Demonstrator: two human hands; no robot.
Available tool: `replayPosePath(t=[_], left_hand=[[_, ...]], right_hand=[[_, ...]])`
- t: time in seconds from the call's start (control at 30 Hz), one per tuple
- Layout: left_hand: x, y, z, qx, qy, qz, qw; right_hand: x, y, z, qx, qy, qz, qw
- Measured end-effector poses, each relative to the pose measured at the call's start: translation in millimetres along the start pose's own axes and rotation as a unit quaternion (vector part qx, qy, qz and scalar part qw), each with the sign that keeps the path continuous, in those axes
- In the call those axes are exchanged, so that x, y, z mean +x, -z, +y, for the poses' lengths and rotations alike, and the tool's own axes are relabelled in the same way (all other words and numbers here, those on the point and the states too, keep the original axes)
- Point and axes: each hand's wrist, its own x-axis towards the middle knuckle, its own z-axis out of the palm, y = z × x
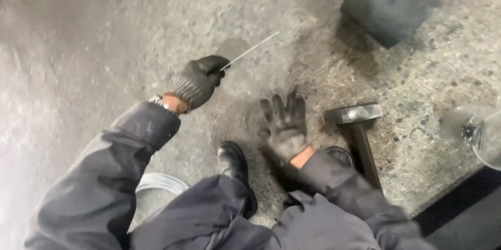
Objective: The person cuts a length of wire into short segments using pliers, then hammers each segment into a metal block. The person repeats this cycle multiple times, handling the wire, pliers, hammer, and metal block throughout.
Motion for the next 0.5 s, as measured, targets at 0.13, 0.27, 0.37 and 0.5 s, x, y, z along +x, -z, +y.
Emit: replayPosePath(t=[0.13,0.27,0.37,0.5], left_hand=[[9.7,-18.2,-13.6,0.039,0.008,-0.046,0.998],[18.0,-32.9,-23.0,-0.048,-0.030,-0.076,0.996],[24.7,-37.2,-28.7,-0.078,-0.056,-0.100,0.990],[39.2,-49.9,-49.3,-0.117,-0.135,-0.091,0.980]], right_hand=[[-38.1,13.1,5.1,0.655,-0.028,-0.013,0.755],[-32.6,9.3,41.3,0.654,-0.084,-0.033,0.751],[-68.2,-18.5,-19.4,-0.128,-0.006,0.046,0.991],[-54.3,-33.5,-30.9,0.191,-0.255,-0.016,0.948]])
